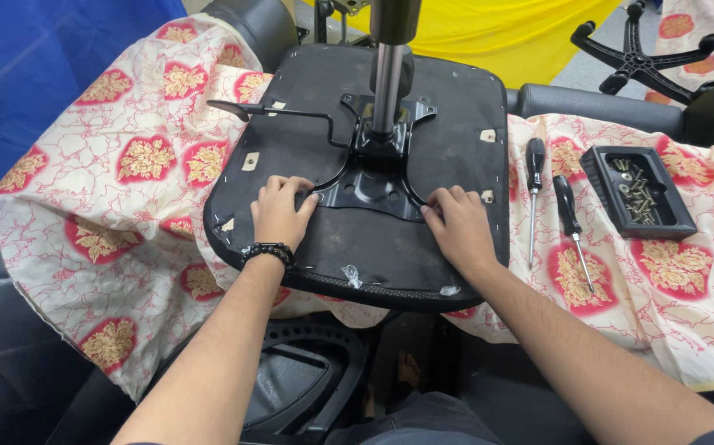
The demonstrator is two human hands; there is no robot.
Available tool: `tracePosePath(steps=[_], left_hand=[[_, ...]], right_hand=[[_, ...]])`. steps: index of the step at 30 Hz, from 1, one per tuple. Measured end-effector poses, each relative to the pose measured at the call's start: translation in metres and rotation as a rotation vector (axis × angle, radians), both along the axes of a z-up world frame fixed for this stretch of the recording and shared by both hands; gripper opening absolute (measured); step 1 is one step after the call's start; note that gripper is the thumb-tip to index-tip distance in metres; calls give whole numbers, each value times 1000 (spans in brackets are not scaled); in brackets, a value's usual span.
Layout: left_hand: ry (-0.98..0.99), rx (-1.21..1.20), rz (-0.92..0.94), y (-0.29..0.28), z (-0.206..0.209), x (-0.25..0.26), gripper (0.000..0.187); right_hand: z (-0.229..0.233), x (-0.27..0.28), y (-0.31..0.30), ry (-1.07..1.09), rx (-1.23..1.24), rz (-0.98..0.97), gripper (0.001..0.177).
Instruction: The person attaches a gas lift cylinder to the underside of an office chair seat. They align the metal mounting plate, then use a screwdriver to tighten four screws into the plate, securing the cylinder to the seat.
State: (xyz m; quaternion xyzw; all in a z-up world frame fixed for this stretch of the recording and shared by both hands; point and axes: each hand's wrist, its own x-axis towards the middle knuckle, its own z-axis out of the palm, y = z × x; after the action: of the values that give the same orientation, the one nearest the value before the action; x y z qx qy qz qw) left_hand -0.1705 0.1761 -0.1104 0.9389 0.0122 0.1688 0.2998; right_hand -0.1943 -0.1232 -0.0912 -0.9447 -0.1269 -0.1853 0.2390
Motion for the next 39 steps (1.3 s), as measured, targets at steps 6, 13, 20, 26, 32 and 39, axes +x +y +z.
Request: tracePosePath(steps=[6, 13, 20, 26, 32, 39], left_hand=[[-12, 55, -6, -1, 7, 10, 17], [116, 47, -98, 11, 30, 26, 20], [71, -76, -77, 16, 26, 37, 16], [-43, -83, -135, 20, 9, 26, 22], [-36, -84, -228, 24, 10, 29, 29], [-6, -82, -236, 24, 16, 28, 33]], right_hand=[[-6, 7, 3, -127, -72, 61, 10], [-9, 19, 9, -121, -132, 13, 12], [-11, 24, 18, -73, -137, -59, 13], [-10, 22, 23, -85, -114, -113, 14], [-7, 23, 25, -90, -108, -121, 13], [-10, 28, 22, -89, 22, -82, 11]])
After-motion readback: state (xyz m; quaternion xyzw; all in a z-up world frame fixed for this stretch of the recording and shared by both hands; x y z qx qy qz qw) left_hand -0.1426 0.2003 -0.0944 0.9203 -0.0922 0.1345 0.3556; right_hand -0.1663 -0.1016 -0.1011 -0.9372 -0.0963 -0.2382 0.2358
